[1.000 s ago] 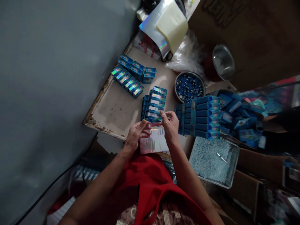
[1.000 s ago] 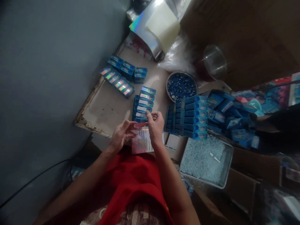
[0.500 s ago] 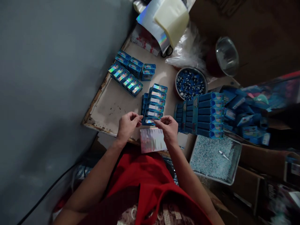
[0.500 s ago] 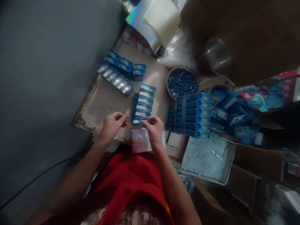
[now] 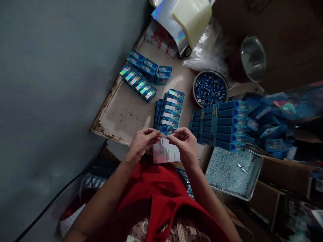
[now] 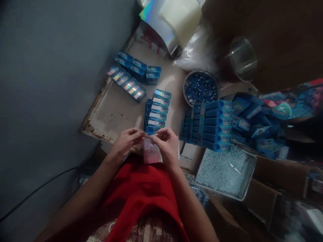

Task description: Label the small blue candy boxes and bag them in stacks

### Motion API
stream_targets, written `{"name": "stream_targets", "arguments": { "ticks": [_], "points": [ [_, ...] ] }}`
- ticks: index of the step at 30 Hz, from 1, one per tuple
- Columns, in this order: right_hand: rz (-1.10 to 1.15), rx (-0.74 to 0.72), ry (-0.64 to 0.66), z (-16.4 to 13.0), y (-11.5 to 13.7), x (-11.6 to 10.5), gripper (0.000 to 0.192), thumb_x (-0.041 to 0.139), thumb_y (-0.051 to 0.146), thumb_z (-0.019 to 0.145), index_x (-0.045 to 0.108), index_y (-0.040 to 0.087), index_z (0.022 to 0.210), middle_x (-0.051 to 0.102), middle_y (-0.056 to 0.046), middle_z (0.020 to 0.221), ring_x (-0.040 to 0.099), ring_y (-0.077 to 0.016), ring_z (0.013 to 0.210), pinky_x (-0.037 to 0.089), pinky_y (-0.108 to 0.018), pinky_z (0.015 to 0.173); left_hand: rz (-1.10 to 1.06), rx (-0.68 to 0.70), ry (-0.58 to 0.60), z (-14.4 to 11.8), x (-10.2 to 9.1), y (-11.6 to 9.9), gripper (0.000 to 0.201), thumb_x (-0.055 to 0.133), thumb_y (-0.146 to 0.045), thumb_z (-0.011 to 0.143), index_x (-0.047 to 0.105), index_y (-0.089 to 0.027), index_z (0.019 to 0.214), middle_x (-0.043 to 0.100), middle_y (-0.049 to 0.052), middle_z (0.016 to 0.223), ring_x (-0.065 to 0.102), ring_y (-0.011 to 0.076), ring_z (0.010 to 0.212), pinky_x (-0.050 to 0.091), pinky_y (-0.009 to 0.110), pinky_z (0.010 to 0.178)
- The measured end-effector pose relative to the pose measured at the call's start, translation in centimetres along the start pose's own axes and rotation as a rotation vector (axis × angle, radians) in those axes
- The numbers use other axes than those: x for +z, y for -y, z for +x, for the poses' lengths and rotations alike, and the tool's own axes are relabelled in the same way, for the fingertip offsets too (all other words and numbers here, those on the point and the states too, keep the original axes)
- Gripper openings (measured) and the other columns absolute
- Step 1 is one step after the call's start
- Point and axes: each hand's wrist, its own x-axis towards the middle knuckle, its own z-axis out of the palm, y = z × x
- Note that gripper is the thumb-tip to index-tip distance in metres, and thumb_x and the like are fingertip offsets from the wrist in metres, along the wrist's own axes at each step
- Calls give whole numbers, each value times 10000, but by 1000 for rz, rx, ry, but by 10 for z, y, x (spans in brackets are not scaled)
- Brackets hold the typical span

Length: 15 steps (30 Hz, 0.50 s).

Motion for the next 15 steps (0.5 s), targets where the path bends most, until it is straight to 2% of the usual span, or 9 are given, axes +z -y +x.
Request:
{"name": "stream_targets", "arguments": {
  "ticks": [7, 10, 15],
  "points": [
    [-274, -123, -247, 24, -28, 0, 395, 825, 347, 703, 491, 236, 882, 682, 43, 691, 670, -165, 653, 505, -269, 660, 304, 285, -211, 18, 7, 6, 340, 838, -483, 717, 781, -160, 806, 708, 48, 720, 623, 151, 661, 520, 257, 661],
    [-391, -154, -267, 31, -33, 2, 356, 783, 326, 724, 473, 239, 876, 677, 50, 714, 675, -162, 669, 498, -269, 692, 359, 305, -212, 28, 5, 8, 322, 820, -481, 728, 779, -169, 800, 708, 45, 705, 620, 155, 647, 504, 258, 646],
    [-539, -157, -228, 32, -32, 1, 301, 740, 333, 752, 503, 239, 913, 669, 49, 733, 642, -160, 665, 464, -271, 691, 332, 258, -193, 37, 3, 12, 309, 821, -465, 704, 756, -168, 757, 678, 26, 670, 589, 142, 621, 474, 252, 636]
  ]
}}
